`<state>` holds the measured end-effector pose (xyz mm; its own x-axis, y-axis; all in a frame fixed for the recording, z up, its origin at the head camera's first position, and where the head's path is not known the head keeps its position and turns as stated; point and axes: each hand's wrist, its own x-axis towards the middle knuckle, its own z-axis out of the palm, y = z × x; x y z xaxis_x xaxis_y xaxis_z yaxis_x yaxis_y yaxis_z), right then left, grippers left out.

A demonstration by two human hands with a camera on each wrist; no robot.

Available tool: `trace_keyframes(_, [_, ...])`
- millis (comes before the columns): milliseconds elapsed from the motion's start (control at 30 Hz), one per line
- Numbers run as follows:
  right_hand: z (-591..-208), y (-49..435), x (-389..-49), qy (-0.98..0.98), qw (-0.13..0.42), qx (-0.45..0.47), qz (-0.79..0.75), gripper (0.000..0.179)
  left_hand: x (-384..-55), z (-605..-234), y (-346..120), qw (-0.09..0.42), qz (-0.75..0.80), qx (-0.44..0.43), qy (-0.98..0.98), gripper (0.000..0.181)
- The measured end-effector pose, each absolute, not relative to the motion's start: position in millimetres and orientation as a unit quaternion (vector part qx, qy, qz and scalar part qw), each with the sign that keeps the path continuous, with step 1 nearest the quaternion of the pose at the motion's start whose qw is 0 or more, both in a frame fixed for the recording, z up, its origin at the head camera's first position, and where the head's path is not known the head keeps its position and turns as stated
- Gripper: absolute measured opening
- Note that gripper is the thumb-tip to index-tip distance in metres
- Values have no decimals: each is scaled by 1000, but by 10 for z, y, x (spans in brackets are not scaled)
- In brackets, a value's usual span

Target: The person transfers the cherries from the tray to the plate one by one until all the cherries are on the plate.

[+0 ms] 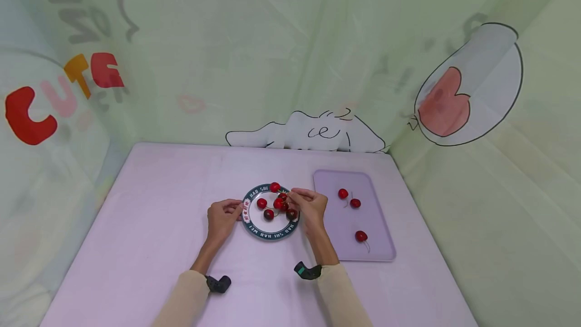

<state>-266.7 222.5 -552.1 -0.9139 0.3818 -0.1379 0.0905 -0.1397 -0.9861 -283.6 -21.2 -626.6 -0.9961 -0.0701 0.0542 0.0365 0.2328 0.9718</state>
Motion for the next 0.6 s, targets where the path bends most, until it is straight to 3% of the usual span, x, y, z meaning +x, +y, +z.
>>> trace_keyframes(367, [-5589,2102,-2786,-702,115,-210,671,11,-2823,-6265,-181,46,-617,9,-785,17])
trace_keyframes(600, [-5615,2062,-2791,-800,142,-202,547,4,-2822,-6263,-191,45,-612,11,-789,18])
